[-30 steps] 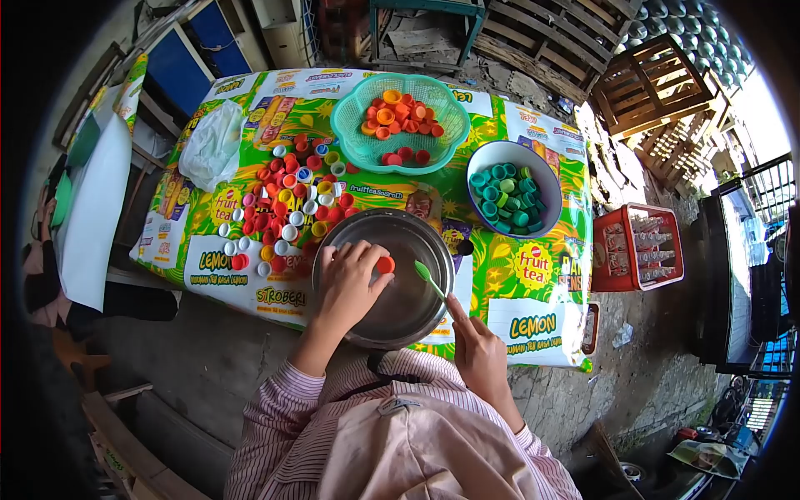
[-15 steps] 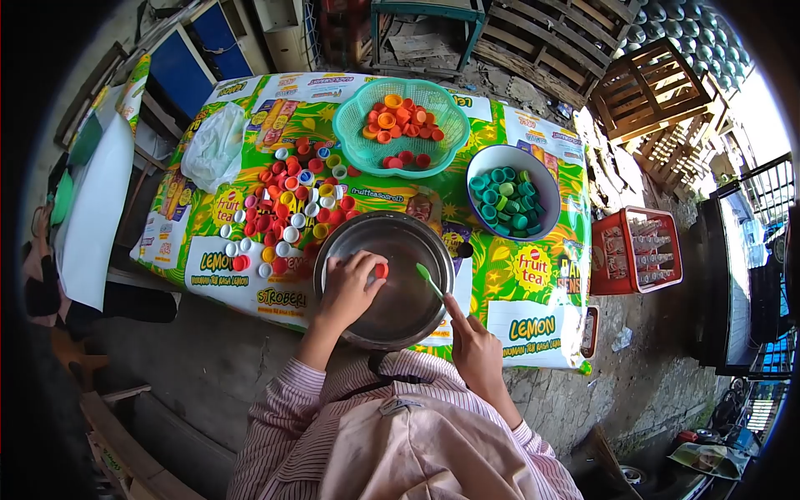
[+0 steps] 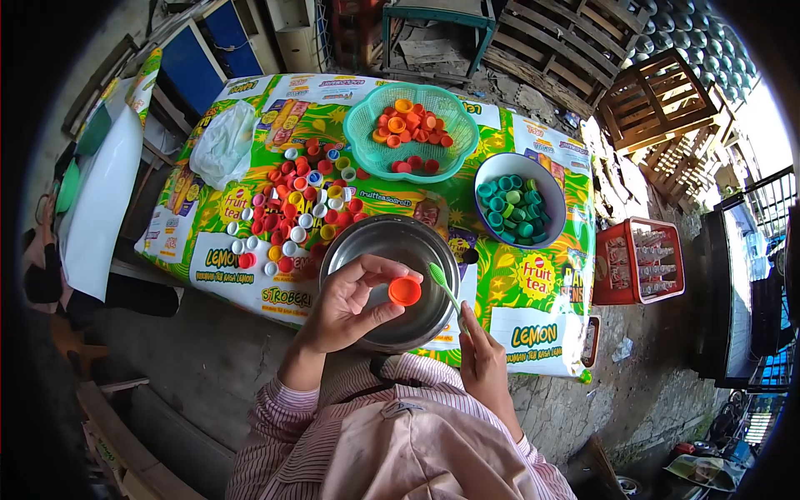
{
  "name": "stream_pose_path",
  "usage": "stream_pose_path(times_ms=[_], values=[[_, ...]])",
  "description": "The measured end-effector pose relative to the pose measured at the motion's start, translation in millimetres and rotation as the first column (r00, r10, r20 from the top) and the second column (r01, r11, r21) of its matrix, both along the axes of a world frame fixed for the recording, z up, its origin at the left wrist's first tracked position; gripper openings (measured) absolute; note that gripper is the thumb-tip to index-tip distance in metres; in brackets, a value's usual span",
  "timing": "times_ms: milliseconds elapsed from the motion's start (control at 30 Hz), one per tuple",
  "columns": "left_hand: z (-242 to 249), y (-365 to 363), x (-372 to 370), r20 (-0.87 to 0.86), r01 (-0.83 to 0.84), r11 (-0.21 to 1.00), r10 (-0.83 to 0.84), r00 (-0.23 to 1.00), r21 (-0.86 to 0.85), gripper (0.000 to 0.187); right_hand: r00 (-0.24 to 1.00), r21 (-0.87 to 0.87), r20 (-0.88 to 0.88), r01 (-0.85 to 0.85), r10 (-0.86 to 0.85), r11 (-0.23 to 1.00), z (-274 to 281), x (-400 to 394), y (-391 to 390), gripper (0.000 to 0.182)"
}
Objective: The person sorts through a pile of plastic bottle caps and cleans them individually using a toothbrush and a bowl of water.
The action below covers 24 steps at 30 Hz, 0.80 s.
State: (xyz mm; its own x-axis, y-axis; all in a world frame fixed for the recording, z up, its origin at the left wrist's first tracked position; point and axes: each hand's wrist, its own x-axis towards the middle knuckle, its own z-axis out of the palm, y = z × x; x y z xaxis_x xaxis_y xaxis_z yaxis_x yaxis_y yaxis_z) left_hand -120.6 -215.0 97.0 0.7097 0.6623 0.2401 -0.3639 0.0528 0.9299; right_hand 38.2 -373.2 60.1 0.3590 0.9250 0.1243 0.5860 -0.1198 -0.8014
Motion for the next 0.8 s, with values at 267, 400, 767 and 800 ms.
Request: stream_pose_path(times_ms=[267,400,767,800], values=[[10.9,1.1,0.5,-0.005,-0.039,0.986,0.040,0.999,0.163,0.032,1.000,-0.023,0.008,0.000,0.001,1.000,-9.3,2.2,-2.2,0.049],[13.0,6.3,0.2,-0.054,-0.091,0.948,0.113,0.992,0.305,0.029,1.000,-0.041,0.018,-0.006,0.006,0.999,-10.5,1.9,-1.6,0.048],[-3.0,21.1,12.7,-0.201,-0.194,0.768,0.387,0.900,0.610,0.030,0.999,0.088,-0.034,-0.009,0.012,0.996,16.2,8.5,6.1,0.048],[-2.3,23.3,13.1,-0.232,-0.165,0.755,0.390,0.891,0.635,0.030,0.999,0.096,-0.002,-0.040,0.041,0.995,21.0,9.1,8.3,0.050]])
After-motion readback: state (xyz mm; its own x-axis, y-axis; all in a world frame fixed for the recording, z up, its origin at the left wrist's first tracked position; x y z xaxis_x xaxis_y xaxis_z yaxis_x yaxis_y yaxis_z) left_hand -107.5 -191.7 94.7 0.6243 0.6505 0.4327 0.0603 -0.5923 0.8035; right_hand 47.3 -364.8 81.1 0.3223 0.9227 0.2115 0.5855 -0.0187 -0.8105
